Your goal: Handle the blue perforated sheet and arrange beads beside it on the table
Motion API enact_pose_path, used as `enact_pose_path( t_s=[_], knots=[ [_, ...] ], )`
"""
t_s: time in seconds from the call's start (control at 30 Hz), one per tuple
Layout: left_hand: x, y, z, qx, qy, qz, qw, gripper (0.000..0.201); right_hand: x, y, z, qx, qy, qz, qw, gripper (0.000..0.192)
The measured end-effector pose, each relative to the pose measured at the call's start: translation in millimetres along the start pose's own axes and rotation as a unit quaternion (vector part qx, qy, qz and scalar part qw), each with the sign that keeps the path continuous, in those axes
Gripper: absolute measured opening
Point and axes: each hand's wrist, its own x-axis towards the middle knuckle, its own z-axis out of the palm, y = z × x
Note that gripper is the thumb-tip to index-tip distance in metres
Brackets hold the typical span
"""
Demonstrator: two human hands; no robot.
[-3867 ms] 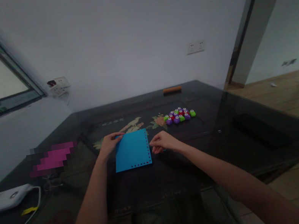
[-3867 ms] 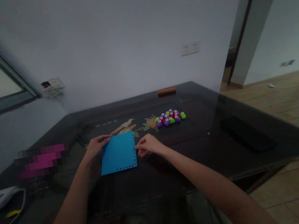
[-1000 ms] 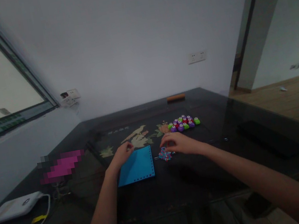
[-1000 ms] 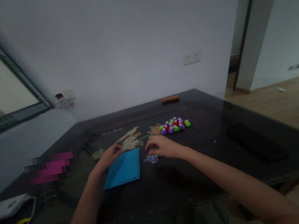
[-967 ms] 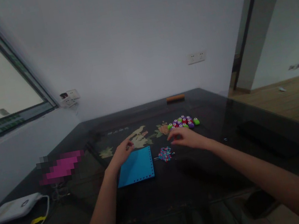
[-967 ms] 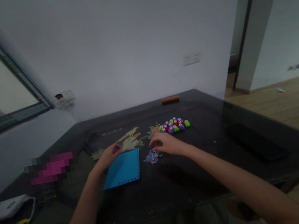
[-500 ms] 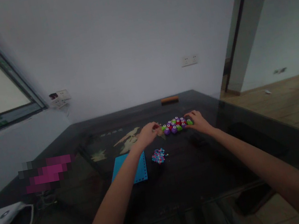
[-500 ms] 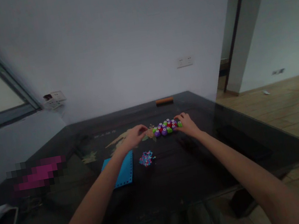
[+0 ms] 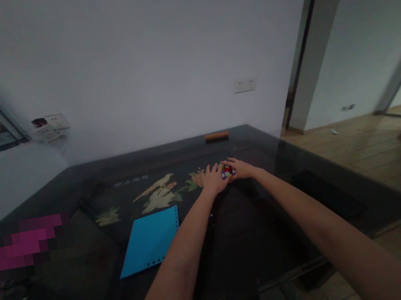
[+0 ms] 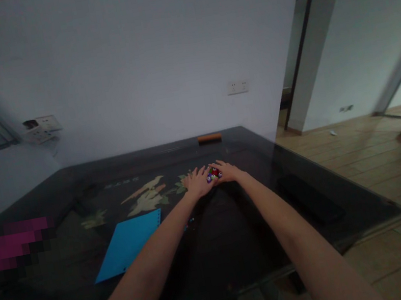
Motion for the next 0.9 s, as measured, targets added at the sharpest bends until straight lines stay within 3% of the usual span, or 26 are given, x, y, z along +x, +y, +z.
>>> enact_pose_path(
  t_s=[0.17, 0.4, 0.6, 0.9],
  knots=[
    [-2, -4, 6.2, 0.004, 0.017, 0.015, 1.0, 0.052, -1, -8, 4, -0.005, -0.012, -0.038, 0.999, 0.077],
    [-6, -30, -4.8, 0.022, 0.011, 0.048, 0.999, 0.051, 3, -31, 13, -0.028, 0.029, -0.047, 0.998, 0.072],
    [-14, -72, -22.2, 0.032, -0.024, 0.081, 0.996, 0.05, 19, -65, 22, -0.027, 0.028, -0.037, 0.999, 0.076],
    [-38, -153, -54.9, 0.004, -0.059, 0.106, 0.993, 0.05, 49, -138, 36, -0.001, 0.003, -0.063, 0.998, 0.08]
  ],
)
